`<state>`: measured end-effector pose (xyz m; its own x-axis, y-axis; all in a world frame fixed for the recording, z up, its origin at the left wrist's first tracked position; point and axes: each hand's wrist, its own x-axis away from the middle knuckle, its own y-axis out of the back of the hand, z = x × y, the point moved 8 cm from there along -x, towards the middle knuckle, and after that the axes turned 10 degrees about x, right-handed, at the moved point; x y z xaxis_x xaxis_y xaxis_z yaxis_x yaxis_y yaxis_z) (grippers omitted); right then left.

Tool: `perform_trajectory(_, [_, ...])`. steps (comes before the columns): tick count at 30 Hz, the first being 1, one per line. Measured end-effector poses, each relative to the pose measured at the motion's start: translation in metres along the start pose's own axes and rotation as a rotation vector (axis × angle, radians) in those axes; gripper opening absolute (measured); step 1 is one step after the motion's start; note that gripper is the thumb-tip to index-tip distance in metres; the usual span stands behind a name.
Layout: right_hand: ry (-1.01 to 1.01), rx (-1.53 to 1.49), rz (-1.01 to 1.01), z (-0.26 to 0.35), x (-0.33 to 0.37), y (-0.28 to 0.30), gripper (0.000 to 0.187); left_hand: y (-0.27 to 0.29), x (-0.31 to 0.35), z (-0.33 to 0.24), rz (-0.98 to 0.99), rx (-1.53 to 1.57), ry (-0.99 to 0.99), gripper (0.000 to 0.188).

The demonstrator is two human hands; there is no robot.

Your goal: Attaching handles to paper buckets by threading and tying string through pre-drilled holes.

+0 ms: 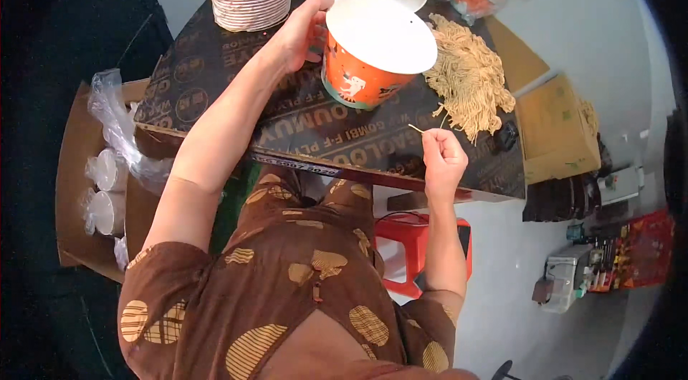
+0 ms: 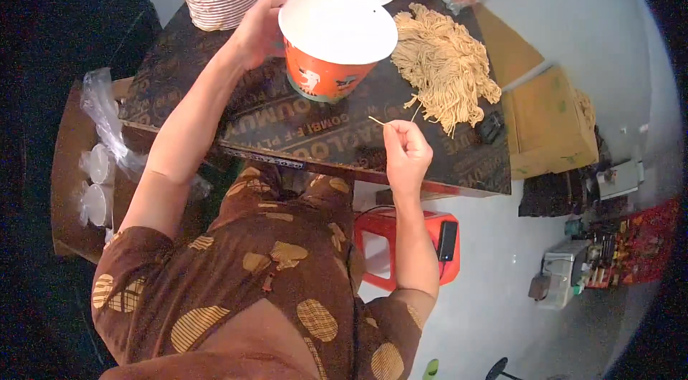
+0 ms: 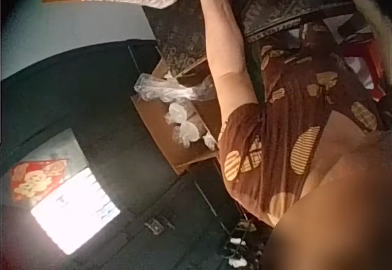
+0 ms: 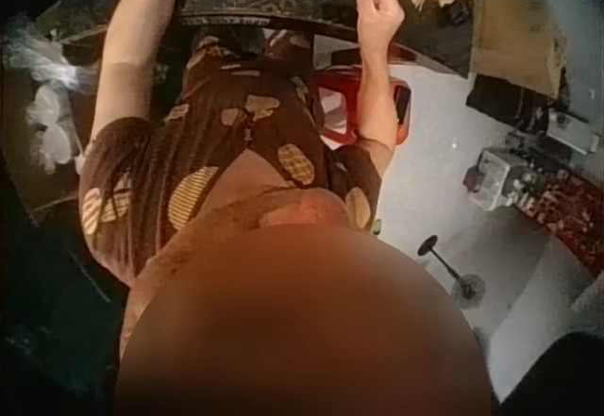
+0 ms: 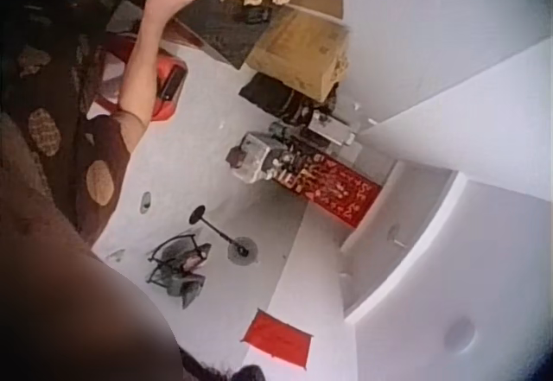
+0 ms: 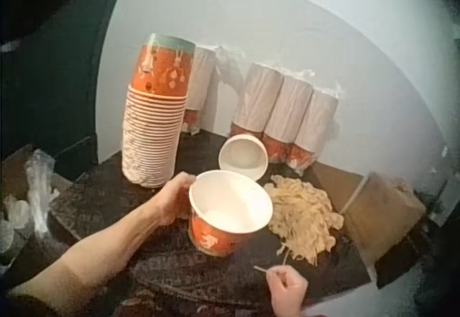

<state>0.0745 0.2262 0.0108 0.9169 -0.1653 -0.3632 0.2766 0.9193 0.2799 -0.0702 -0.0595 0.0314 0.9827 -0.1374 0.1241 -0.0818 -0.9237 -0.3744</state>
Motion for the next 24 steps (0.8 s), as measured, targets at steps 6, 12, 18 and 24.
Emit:
perform_trajectory(6, [-0.19,-0.188,0.08,-0.02,-0.007,0.0,0.004,0.003,-0.002,-0.007,0.0,0.092,-0.155,0.044])
perform_trajectory(12, [-0.128,-0.13,0.106,-0.019,-0.007,-0.002,0.005,0.003,-0.004,-0.021,0.007,0.051,-0.372,0.03])
perform_trajectory(18, [-0.112,-0.161,0.051,-0.02,-0.007,-0.001,0.006,0.008,0.043,-0.065,-0.314,-0.369,-0.951,0.021])
perform_trajectory(24, [-0.129,-0.196,0.048,-0.02,-0.007,0.0,0.007,-0.017,0.078,-0.084,-0.048,-0.787,-1.117,0.039])
